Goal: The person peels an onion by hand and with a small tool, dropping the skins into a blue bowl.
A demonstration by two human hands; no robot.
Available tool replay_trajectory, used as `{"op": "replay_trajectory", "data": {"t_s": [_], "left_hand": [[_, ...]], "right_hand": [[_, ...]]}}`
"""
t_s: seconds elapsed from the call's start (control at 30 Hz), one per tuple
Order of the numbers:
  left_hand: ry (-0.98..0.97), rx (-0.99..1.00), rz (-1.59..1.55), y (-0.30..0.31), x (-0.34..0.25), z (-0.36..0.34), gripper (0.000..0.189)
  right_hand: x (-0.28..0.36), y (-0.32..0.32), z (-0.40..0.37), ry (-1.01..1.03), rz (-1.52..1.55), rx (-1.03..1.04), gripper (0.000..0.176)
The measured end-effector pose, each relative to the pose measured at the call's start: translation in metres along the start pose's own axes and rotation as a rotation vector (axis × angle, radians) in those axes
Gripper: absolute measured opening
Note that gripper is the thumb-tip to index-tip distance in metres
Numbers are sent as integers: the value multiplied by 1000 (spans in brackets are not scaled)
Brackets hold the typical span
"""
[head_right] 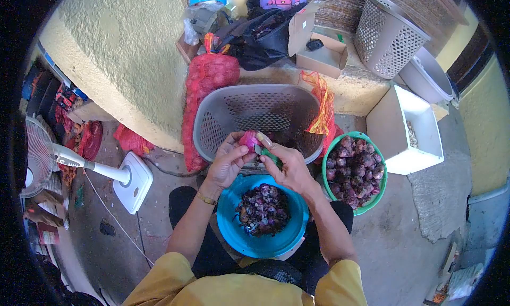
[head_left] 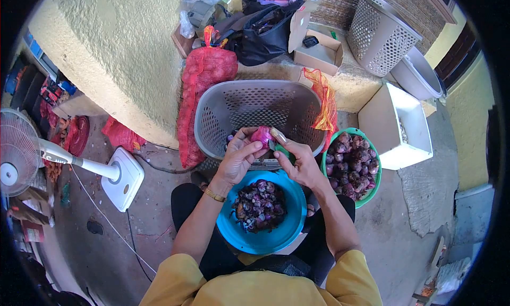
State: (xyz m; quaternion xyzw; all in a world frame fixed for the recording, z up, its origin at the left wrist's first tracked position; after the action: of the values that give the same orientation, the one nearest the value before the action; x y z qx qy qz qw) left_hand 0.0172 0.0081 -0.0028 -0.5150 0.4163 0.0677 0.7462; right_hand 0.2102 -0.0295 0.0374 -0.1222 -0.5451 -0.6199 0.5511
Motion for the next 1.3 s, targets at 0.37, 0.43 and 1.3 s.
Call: {"op": "replay_trajectory", "data": {"t_s": [0.37, 0.43, 1.3], "left_hand": [[-13, 2, 8, 0, 3, 1, 32], [-34, -9, 3, 0, 3, 1, 32], [16, -11, 112, 0, -3, 0, 37]], "right_hand": [[-2, -4, 0, -36, 22, -7, 22], [8, -3, 4, -70, 33, -43, 21], [-6, -1, -3, -64, 186, 53, 48]]}}
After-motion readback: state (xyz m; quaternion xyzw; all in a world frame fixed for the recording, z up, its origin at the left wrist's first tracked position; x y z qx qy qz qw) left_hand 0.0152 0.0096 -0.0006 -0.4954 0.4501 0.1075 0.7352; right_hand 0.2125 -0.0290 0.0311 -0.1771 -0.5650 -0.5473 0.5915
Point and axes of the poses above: each hand's wrist, its own z-axis towards the middle knuckle, its own y-axis out of the back of the hand, x = y × z, the point moved 1 cm from there along z, towards the middle knuckle, and after that the axes turned 11 degrees about x, right-handed, at the moved point
